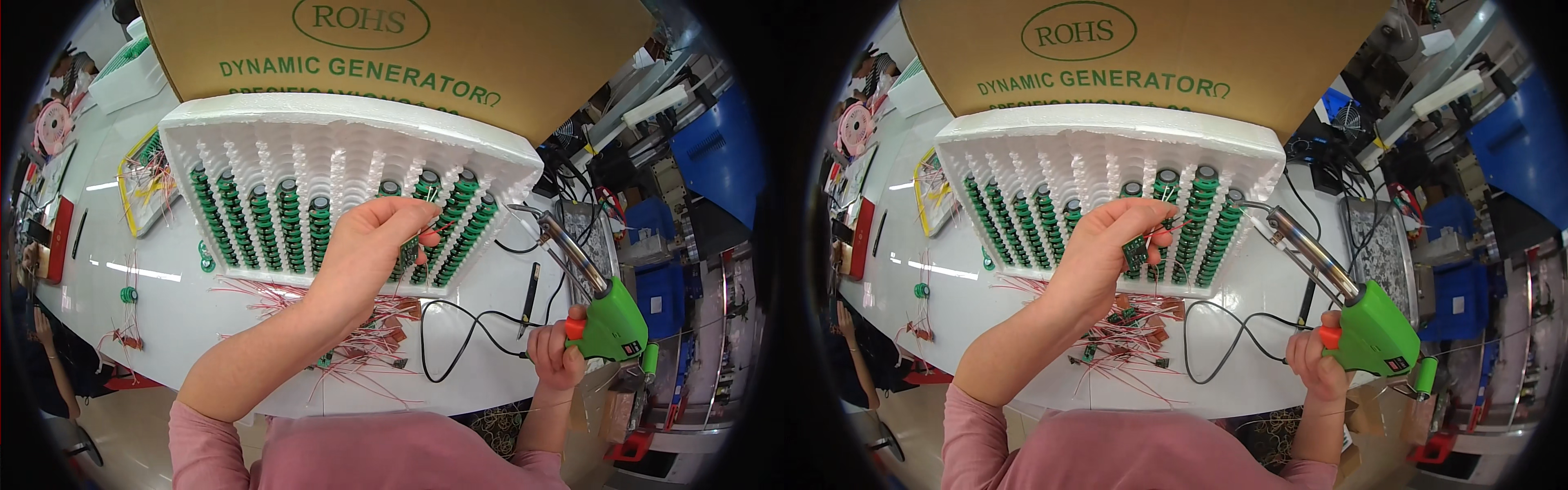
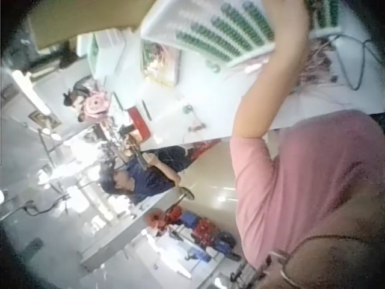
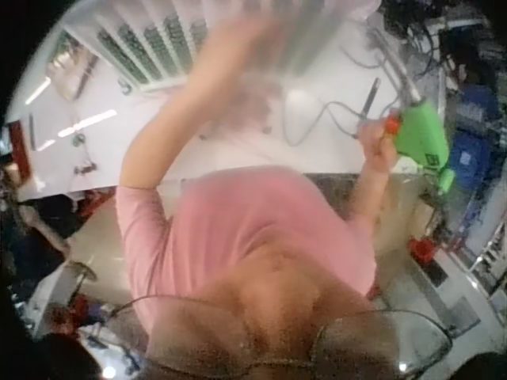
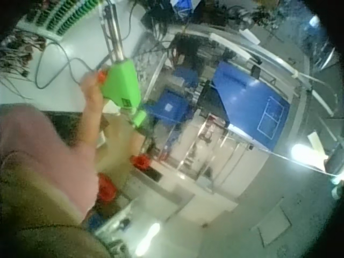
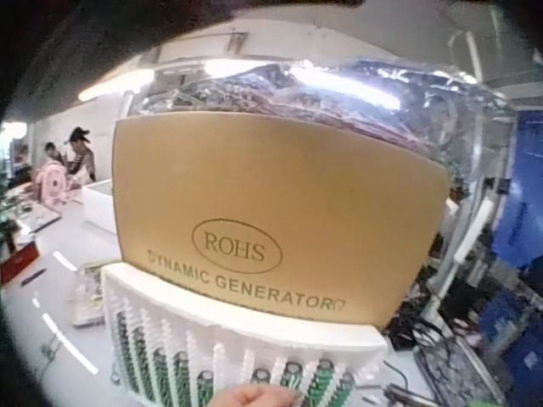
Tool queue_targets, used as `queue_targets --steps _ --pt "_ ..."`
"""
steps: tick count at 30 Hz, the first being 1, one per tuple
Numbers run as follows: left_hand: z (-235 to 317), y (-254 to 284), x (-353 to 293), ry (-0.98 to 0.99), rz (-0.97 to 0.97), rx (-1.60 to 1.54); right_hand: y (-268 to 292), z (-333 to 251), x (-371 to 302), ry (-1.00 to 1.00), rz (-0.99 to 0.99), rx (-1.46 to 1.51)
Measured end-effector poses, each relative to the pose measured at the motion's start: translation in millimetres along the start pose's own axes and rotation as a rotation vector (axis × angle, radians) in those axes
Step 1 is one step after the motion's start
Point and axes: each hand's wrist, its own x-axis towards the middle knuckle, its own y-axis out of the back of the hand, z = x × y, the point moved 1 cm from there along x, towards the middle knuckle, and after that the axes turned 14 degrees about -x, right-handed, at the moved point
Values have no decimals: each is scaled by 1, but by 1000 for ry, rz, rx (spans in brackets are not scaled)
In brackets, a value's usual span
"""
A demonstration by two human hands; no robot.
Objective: The person puts on eyeglasses, picks up circuit boards with attached wires, and solders the wires onto battery cells in a styrofoam tray using a soldering gun.
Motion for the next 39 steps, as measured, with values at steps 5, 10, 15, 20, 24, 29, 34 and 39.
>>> queue_targets --steps 5,10,15,20,24,29,34,39 --pt "2 8 -3 16 4 -6 -10 6 4 -16 -13 28" --pt "5 10 -5 3 13 -28 -14 10 7 -31 -25 35" --pt "2 18 -2 1 -11 -1 -18 13 7 -16 -21 18" --pt "2 25 -2 5 2 2 -24 16 13 21 -102 -53" --pt "4 23 -5 3 15 -4 -24 20 14 14 -106 -63" --pt "4 21 -3 -63 4 13 8 34 -7 -75 72 -84" --pt "-10 30 7 -659 -43 409 -3 25 13 -41 -42 -186" --pt "-1 26 4 -429 -43 279 20 41 12 -31 -121 -210"
